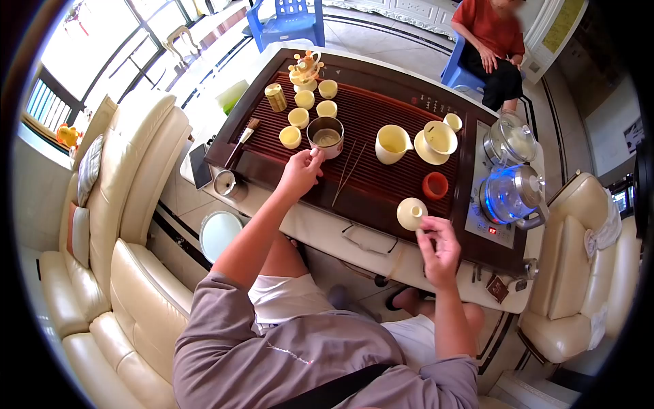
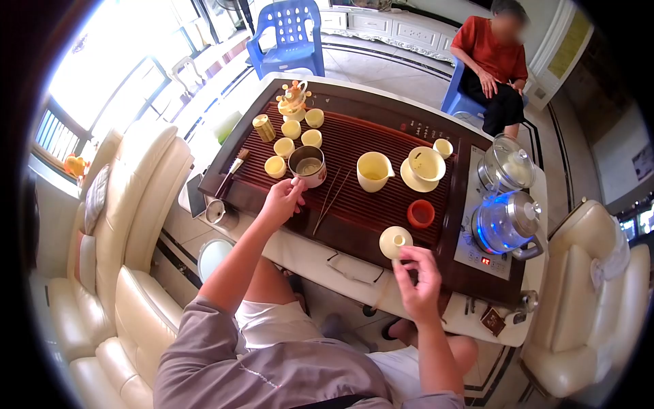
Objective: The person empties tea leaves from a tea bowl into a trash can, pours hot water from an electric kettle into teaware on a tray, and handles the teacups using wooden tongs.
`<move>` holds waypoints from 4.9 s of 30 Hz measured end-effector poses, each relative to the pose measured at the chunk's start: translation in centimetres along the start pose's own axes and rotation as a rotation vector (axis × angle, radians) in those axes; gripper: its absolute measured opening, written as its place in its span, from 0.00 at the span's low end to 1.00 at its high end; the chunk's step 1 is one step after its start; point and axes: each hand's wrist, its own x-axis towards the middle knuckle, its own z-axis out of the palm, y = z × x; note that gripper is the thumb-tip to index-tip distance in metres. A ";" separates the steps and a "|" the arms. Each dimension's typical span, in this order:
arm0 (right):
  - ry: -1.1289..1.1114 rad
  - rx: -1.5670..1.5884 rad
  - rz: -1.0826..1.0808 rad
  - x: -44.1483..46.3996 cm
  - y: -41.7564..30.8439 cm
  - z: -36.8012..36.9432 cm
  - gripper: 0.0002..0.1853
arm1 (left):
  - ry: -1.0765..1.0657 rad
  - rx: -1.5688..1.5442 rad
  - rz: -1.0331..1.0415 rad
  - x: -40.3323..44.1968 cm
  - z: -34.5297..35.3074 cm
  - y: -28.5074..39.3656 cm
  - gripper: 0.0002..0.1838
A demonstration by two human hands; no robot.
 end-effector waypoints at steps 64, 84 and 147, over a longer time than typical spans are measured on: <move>-0.063 -0.051 -0.168 12.1 -0.3 -1.2 0.10 | 0.120 0.053 0.158 22.1 12.0 5.6 0.20; 0.014 -0.083 -0.178 9.9 -1.9 -3.1 0.08 | 0.019 0.016 0.098 22.3 11.9 6.3 0.15; 0.444 -0.294 -0.204 0.2 6.7 -6.8 0.10 | -0.282 0.659 1.053 -6.8 15.1 4.3 0.22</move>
